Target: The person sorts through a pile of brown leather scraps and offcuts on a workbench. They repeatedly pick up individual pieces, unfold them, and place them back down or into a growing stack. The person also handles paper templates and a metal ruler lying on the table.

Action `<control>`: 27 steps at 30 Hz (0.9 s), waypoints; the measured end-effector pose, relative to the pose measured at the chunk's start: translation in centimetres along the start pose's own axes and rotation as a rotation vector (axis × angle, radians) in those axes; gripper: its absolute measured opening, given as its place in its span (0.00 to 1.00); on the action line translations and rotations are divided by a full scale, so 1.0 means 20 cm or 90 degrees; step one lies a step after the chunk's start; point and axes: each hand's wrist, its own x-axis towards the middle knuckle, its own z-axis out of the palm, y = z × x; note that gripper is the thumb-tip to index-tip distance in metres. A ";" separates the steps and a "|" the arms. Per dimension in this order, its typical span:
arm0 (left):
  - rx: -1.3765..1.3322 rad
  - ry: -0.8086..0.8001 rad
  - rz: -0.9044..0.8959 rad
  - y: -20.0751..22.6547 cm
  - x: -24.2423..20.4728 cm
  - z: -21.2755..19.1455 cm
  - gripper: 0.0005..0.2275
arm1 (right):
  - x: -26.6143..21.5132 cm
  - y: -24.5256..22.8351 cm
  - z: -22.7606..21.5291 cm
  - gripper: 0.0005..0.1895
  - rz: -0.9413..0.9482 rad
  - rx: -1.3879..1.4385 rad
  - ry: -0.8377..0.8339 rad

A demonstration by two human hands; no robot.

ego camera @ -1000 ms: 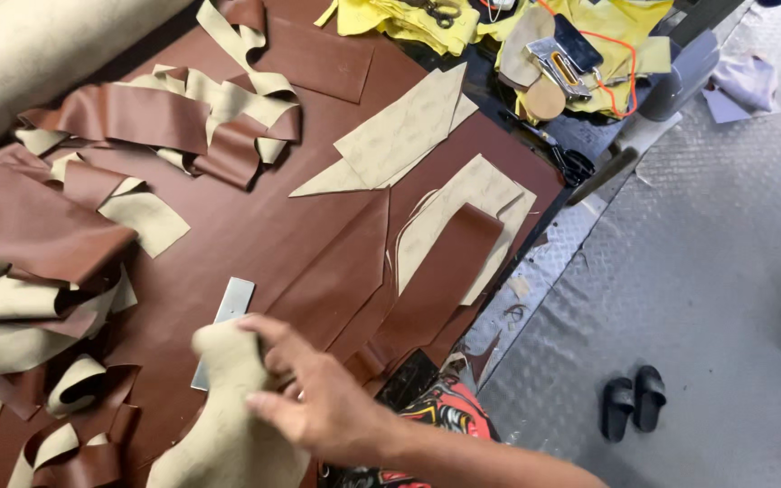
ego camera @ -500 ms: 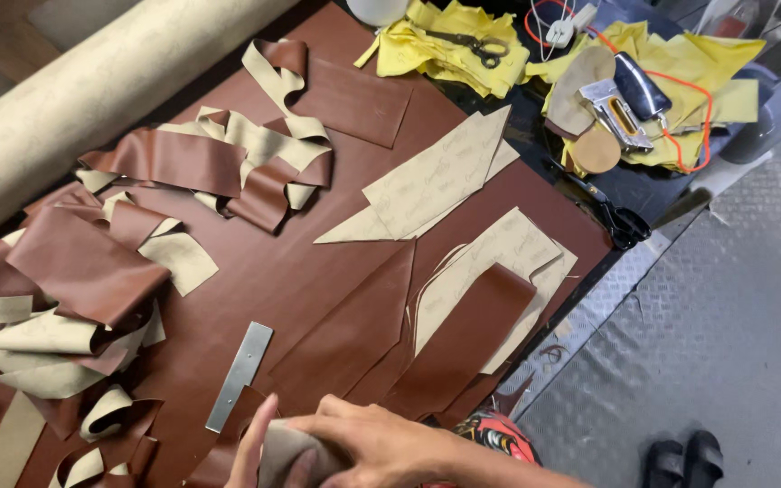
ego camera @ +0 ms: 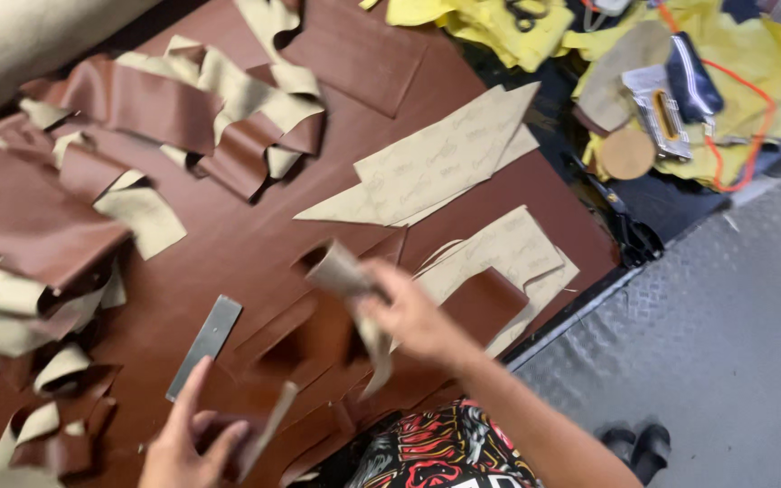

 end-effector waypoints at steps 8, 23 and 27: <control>0.062 -0.061 -0.193 -0.08 0.12 -0.46 0.17 | 0.29 -0.01 -0.42 0.11 0.121 0.131 0.140; 0.240 0.264 0.004 0.34 0.52 -0.64 0.12 | 0.62 0.52 0.12 0.08 0.290 0.373 0.053; 0.100 0.260 -0.031 0.17 0.64 -0.69 0.14 | 0.79 0.63 -0.06 0.08 0.282 0.359 0.125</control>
